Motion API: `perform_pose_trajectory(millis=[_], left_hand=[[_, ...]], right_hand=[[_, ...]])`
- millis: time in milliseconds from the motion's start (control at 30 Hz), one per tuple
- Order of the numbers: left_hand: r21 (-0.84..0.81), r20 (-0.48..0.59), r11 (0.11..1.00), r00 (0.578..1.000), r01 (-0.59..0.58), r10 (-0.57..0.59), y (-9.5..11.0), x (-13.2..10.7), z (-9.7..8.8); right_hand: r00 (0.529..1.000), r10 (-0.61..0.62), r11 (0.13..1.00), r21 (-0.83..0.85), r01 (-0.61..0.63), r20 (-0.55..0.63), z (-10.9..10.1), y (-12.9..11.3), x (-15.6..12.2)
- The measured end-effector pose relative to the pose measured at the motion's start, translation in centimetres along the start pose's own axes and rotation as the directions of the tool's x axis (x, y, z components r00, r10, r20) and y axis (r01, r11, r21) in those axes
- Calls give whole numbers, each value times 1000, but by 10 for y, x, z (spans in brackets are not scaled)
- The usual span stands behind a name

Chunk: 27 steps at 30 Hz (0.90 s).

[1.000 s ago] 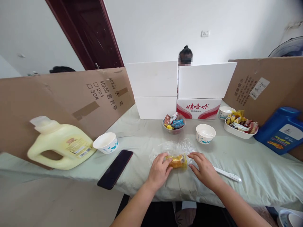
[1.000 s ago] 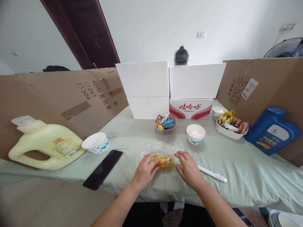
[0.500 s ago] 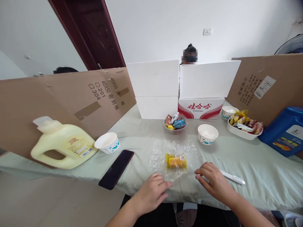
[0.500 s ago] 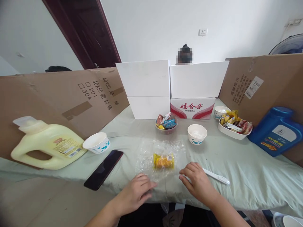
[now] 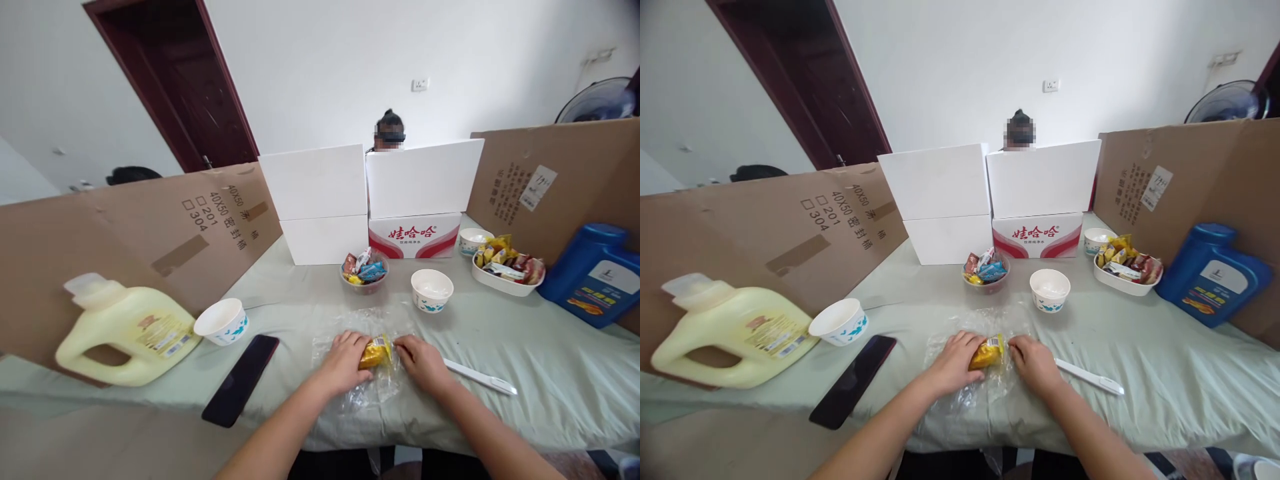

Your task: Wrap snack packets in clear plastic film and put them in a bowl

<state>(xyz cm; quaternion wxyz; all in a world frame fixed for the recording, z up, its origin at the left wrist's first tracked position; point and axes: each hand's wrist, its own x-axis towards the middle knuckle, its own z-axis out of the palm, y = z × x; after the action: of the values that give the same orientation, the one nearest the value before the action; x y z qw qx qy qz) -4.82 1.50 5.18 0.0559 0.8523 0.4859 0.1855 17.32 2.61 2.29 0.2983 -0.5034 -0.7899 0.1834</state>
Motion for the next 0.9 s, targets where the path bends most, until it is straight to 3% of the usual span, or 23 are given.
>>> perform_pose_trajectory(millis=[67,133,267,300,367,467,633,900], left_hand=[[-16,39,999,999,33,-32,-4,-1,-2],[-134,97,987,992,92,-80,-10,5,-14],[-410,130,895,982,177,-134,-16,45,-53],[-394,126,905,985,157,-116,-14,59,-63],[-205,153,972,985,115,-84,-7,90,-80],[139,233,969,945,202,-230,8,136,-94],[327,116,880,909,345,-400,20,183,-91],[432,95,829,897,354,-432,15,200,-64]], right_hand=[[1000,-11,997,-81,13,25,2,-3,-6],[998,-19,982,-188,30,63,1,-8,-10],[994,-30,955,-291,60,105,-2,-13,-9],[994,-29,952,-299,60,106,-2,-14,-9],[994,-24,950,-308,55,105,-2,-13,-8],[994,-21,951,-304,53,107,-1,-12,-9],[995,-19,956,-290,47,100,-1,-11,-9],[994,-6,959,-280,36,107,0,-9,-9]])
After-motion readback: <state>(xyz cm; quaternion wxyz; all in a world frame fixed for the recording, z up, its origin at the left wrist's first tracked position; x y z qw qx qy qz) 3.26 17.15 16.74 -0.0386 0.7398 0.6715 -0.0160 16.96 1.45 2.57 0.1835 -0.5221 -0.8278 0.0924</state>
